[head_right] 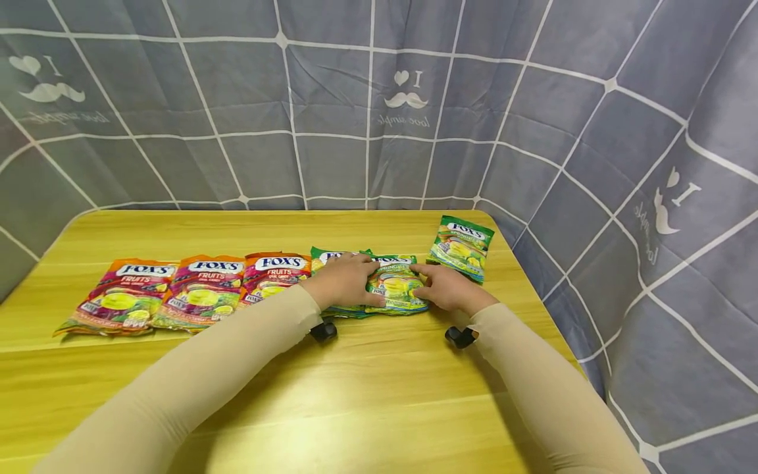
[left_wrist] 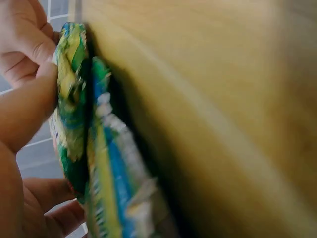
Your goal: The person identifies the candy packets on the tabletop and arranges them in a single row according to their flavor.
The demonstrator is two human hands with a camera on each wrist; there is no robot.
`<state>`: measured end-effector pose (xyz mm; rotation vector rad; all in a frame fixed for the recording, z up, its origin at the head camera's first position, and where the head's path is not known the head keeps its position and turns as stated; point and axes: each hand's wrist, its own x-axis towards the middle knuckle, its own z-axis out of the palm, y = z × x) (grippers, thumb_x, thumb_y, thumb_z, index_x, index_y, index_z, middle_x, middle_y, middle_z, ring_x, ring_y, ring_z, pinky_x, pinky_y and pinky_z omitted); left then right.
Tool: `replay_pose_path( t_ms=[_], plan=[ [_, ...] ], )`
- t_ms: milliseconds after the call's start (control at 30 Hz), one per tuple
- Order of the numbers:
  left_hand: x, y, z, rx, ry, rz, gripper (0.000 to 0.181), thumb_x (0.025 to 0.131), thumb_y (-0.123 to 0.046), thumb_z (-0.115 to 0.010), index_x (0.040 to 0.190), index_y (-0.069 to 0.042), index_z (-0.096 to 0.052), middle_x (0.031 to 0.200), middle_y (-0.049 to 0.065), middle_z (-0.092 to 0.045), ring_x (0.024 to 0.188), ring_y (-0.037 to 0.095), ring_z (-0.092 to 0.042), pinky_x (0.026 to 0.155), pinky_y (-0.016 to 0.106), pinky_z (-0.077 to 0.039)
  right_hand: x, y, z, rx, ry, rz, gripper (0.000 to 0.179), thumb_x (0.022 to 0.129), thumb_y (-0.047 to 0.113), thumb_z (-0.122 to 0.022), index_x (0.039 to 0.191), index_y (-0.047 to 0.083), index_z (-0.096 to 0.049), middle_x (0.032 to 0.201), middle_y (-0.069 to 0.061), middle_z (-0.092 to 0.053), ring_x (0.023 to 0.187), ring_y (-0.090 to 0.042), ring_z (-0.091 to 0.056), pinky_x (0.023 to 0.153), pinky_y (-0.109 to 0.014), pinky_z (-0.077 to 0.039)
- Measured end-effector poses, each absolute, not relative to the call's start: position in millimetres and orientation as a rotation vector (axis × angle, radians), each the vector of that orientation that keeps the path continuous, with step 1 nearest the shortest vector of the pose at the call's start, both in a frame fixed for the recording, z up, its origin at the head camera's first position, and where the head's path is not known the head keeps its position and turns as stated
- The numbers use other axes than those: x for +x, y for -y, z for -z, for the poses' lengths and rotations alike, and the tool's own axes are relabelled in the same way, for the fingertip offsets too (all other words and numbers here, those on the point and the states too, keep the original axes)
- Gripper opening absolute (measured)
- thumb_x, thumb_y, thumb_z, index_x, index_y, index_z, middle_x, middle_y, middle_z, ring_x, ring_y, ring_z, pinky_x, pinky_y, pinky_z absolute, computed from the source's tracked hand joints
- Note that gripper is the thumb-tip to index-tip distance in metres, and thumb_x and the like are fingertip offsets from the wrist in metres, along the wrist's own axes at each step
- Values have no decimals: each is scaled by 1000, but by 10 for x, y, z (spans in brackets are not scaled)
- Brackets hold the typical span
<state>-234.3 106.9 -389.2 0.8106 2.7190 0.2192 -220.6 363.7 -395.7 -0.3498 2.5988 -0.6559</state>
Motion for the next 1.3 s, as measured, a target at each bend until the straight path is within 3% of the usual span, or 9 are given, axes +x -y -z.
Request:
replay_pose_path(
  t_ms=[400,700,1033,1300],
  plan=[
    [-2301,-1129,3962,725,-2703,-205,91,96,-73,-57,169,-27,-27,175,-1,-28,163,38,-19,128,64,-21,-2304,-3739,4041,-374,-2574,628,69,108,28,-62,167,13,-30,95,-7,-68,74,-18,-56,73,-33,-46],
    [-2293,-1142,3988,716,-2717,-210,93,95,-73,-60,169,-28,-27,175,-1,-29,163,38,-18,128,64,-22,-2362,-3758,4010,-426,-2552,553,73,107,35,-63,167,11,-29,99,-6,-64,85,-18,-56,85,-36,-45],
    [-2277,-1145,3968,719,-2728,-194,93,94,-72,-62,169,-28,-28,174,-1,-31,162,38,-20,126,65,-25,-2346,-3751,4010,-423,-2541,604,76,105,34,-66,167,9,-30,91,-6,-62,79,-17,-53,78,-32,-43],
    [-2275,-1151,3952,710,-2718,-214,92,94,-70,-63,169,-27,-28,174,0,-31,163,39,-18,127,66,-23,-2334,-3742,4003,-429,-2544,596,75,106,34,-65,167,9,-30,106,-9,-68,90,-18,-59,88,-36,-46]
  ],
)
